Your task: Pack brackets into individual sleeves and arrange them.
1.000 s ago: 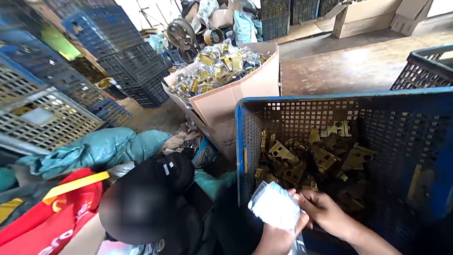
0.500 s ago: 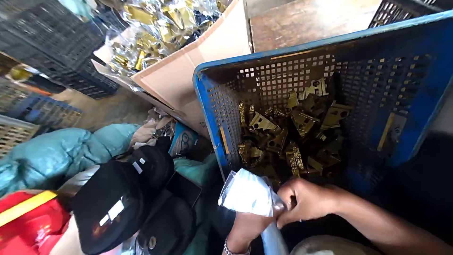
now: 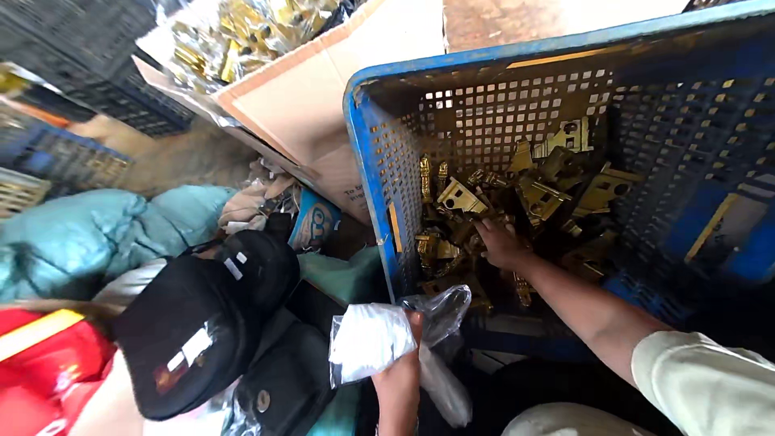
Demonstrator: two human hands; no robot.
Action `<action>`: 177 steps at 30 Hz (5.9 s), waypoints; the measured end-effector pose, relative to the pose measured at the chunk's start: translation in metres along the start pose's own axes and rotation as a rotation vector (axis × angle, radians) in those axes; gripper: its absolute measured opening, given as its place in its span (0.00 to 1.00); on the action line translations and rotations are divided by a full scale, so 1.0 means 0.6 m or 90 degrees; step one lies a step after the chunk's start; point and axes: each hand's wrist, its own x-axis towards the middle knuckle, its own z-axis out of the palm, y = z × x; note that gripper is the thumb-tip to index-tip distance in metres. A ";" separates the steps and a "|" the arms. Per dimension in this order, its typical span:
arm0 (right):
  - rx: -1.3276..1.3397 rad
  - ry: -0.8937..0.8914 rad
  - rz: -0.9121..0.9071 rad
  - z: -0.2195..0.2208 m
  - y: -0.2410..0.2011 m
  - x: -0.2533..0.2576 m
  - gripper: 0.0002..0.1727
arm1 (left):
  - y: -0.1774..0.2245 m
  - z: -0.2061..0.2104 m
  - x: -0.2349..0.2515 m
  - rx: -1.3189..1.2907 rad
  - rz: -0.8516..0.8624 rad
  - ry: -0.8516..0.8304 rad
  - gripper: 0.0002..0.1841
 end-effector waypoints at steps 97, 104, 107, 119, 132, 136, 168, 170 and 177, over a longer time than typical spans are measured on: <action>0.507 0.011 -0.208 -0.039 -0.112 -0.244 0.19 | 0.003 0.014 -0.016 -0.009 -0.017 -0.024 0.08; 0.763 -0.044 -0.233 -0.020 -0.096 -0.260 0.03 | -0.010 0.015 -0.027 -0.012 -0.051 -0.067 0.13; 0.755 0.050 -0.178 -0.019 -0.094 -0.260 0.08 | -0.002 0.022 -0.026 -0.030 -0.079 -0.091 0.11; 0.659 0.014 -0.244 0.005 -0.082 -0.272 0.13 | -0.008 -0.025 -0.053 0.046 -0.091 -0.188 0.18; 0.579 -0.071 -0.158 -0.003 -0.070 -0.174 0.13 | -0.026 -0.101 -0.053 0.149 -0.045 -0.019 0.17; 0.184 -0.168 -0.123 0.090 -0.105 -0.088 0.26 | -0.016 -0.088 -0.046 0.043 -0.088 0.066 0.12; 0.238 0.279 -0.348 -0.002 -0.092 -0.297 0.27 | 0.077 0.077 -0.086 0.093 0.091 -0.182 0.14; 0.347 0.242 -0.331 -0.025 -0.096 -0.284 0.34 | 0.057 0.077 -0.078 0.228 0.209 -0.176 0.16; 0.561 0.377 -0.431 -0.064 -0.082 -0.296 0.37 | 0.043 0.069 -0.062 0.433 0.368 0.005 0.16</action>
